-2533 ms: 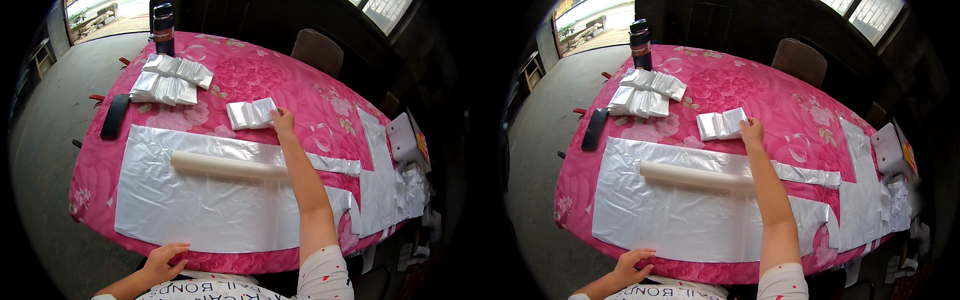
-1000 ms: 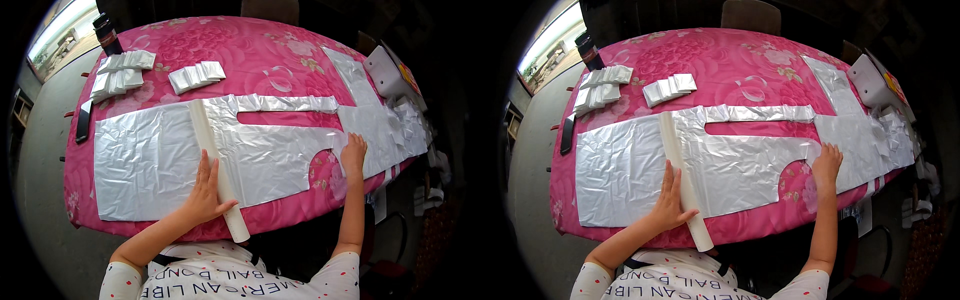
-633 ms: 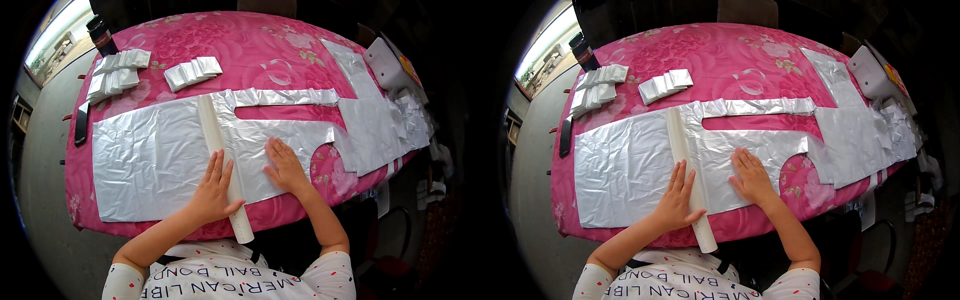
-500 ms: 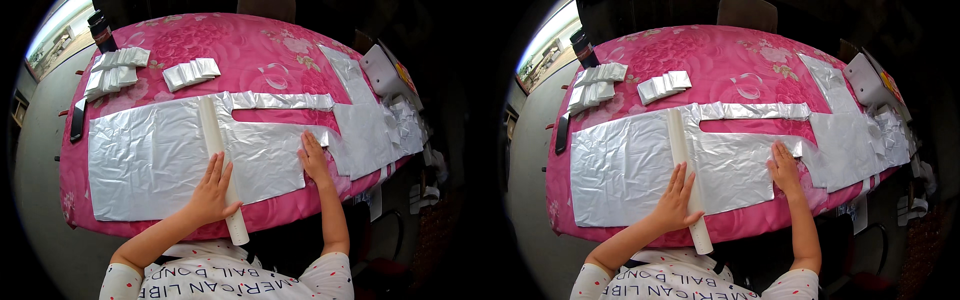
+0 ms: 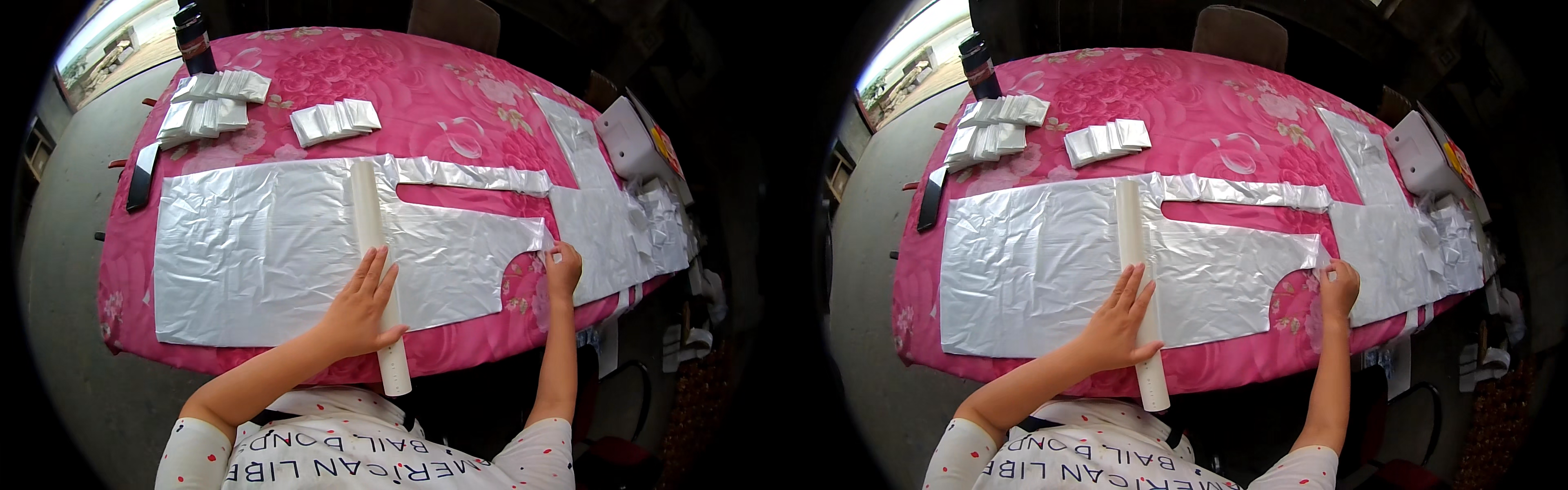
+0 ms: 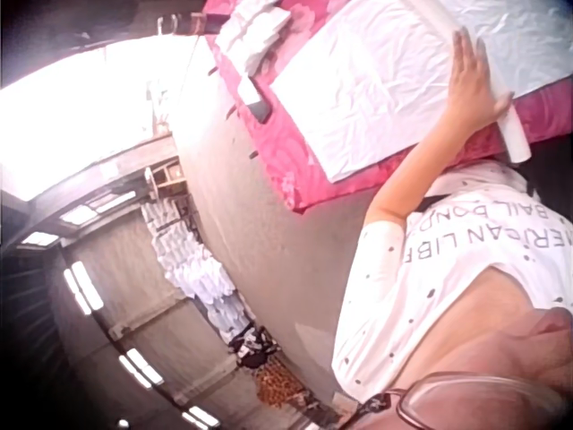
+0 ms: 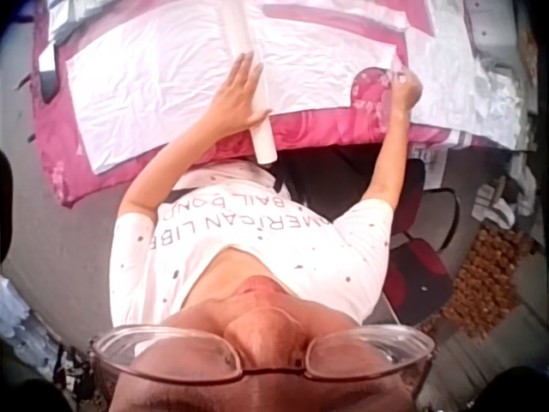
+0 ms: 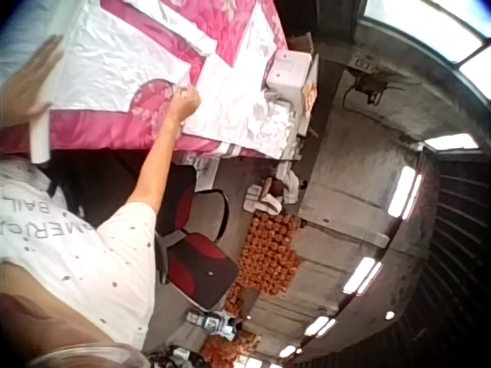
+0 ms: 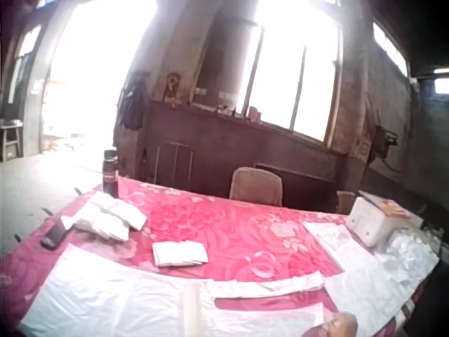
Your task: The person unrolls a clear plastic sheet on a pink table, tears off a rectangular piece, and places it on a stack. This process is repeated multiple times throughout the clip.
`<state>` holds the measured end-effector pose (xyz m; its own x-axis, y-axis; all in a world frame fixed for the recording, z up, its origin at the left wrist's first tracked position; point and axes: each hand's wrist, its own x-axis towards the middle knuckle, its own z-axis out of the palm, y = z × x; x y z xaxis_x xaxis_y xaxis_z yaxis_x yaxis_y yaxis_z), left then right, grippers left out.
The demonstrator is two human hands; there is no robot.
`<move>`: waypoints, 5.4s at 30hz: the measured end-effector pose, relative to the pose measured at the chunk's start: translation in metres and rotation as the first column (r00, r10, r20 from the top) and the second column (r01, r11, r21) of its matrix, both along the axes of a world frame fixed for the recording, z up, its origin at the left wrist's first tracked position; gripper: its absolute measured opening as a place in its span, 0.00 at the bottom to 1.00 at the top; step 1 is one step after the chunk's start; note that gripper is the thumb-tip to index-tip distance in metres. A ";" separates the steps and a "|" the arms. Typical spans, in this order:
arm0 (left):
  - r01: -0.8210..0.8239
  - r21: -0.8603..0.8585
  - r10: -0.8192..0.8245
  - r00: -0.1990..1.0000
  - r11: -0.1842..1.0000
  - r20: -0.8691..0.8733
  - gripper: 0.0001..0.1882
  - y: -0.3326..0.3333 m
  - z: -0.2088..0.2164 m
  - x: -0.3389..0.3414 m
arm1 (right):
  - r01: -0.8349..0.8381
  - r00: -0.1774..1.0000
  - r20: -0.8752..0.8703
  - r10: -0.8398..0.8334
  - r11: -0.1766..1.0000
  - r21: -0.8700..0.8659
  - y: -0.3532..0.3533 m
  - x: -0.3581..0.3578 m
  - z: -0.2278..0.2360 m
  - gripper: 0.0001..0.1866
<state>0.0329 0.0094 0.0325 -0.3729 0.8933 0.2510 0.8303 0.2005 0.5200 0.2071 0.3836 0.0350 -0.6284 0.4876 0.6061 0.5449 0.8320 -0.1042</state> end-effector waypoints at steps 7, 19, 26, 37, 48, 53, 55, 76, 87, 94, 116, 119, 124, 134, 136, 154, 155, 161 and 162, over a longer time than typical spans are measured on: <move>-0.012 0.047 0.011 1.000 0.999 0.019 0.40 0.001 0.004 0.002 | -0.236 0.970 -0.113 0.213 0.734 -0.637 -0.104 -0.041 0.046 0.09; -0.345 0.015 0.013 0.079 0.939 0.997 0.10 -0.023 0.022 -0.004 | -0.683 0.731 -0.300 0.613 0.655 -0.324 -0.256 -0.078 0.073 0.25; -0.286 0.020 -0.008 0.041 0.958 0.999 0.09 -0.025 0.022 -0.005 | -0.405 0.822 -0.316 0.474 0.096 -0.909 -0.219 -0.084 0.037 0.08; -0.352 -0.169 0.153 -0.073 0.921 0.986 0.09 -0.057 0.001 -0.045 | 0.087 0.953 -0.167 -0.252 0.759 -0.645 0.039 -0.005 0.043 0.12; -0.221 -0.408 0.420 0.009 0.886 0.907 0.08 -0.178 0.016 -0.133 | -0.046 0.714 0.387 0.584 0.590 -0.806 -0.275 -0.022 0.033 0.30; -0.378 -0.563 0.663 0.226 0.735 0.714 0.09 -0.233 0.042 -0.172 | 0.070 0.731 0.336 0.594 0.424 -0.903 -0.274 -0.024 0.033 0.25; -0.406 -0.590 0.716 0.377 0.698 0.588 0.11 -0.245 0.044 -0.183 | 0.083 0.736 0.332 0.590 0.408 -0.909 -0.273 -0.024 0.034 0.24; -0.151 -0.056 0.140 0.975 0.987 -0.174 0.30 0.006 -0.034 -0.031 | 0.156 0.606 0.424 0.673 0.422 -0.893 -0.245 -0.033 0.040 0.32; -0.169 -0.099 0.141 0.961 0.981 -0.238 0.30 0.009 -0.031 -0.030 | -0.013 0.916 -0.028 0.400 -0.039 -0.999 -0.167 -0.231 0.010 0.26; -0.175 -0.122 0.148 0.967 0.977 -0.208 0.30 0.009 -0.027 -0.030 | -0.662 0.744 -0.525 -0.413 -0.557 -0.500 -0.130 -0.256 -0.023 0.12; -0.169 0.045 0.174 0.912 0.984 -0.372 0.32 0.016 -0.056 -0.029 | -0.715 0.472 -0.131 0.872 0.292 -0.636 -0.410 -0.295 0.000 0.21; -0.165 -0.050 0.143 0.946 0.985 -0.291 0.32 0.014 -0.049 -0.030 | -0.637 0.509 -0.004 0.861 0.374 -0.674 -0.446 -0.301 -0.019 0.23; -0.197 0.007 0.194 0.960 0.980 -0.200 0.31 0.012 -0.043 -0.028 | -0.575 0.240 -0.042 0.970 0.107 -0.811 -0.467 -0.276 0.031 0.33; -0.625 0.272 -0.290 0.076 0.732 0.954 0.27 0.031 0.006 -0.125 | -0.851 0.428 -0.192 0.883 0.323 -0.414 -0.274 -0.150 0.061 0.22; -0.653 0.154 -0.365 -0.199 0.742 0.910 0.28 0.045 0.012 -0.133 | -0.773 0.565 -0.146 0.812 0.458 -0.440 -0.240 -0.134 0.043 0.20; -0.748 0.076 -0.070 0.040 0.660 0.997 0.21 -0.054 0.029 -0.153 | -0.778 0.335 0.217 0.917 0.399 -0.485 -0.237 -0.163 0.005 0.36; -0.743 0.101 -0.049 0.091 0.662 0.995 0.21 -0.075 0.028 -0.153 | -0.818 0.262 0.240 0.935 0.347 -0.459 -0.262 -0.176 0.010 0.36; -0.775 0.105 0.045 0.170 0.623 0.984 0.21 -0.190 0.029 -0.125 | -0.568 -0.344 -0.291 0.893 -0.445 -0.692 -0.383 -0.206 0.071 0.29; -0.785 0.087 0.069 0.163 0.613 0.984 0.20 -0.209 0.027 -0.117 | -0.629 -0.337 -0.324 0.884 -0.467 -0.622 -0.385 -0.210 0.075 0.25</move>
<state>-0.0842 -0.1995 0.0600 -0.9121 0.3245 -0.2506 -0.3328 -0.2289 0.9148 -0.0030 -0.0016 0.1101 -0.5199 -0.7868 0.3327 -0.6335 0.0937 -0.7681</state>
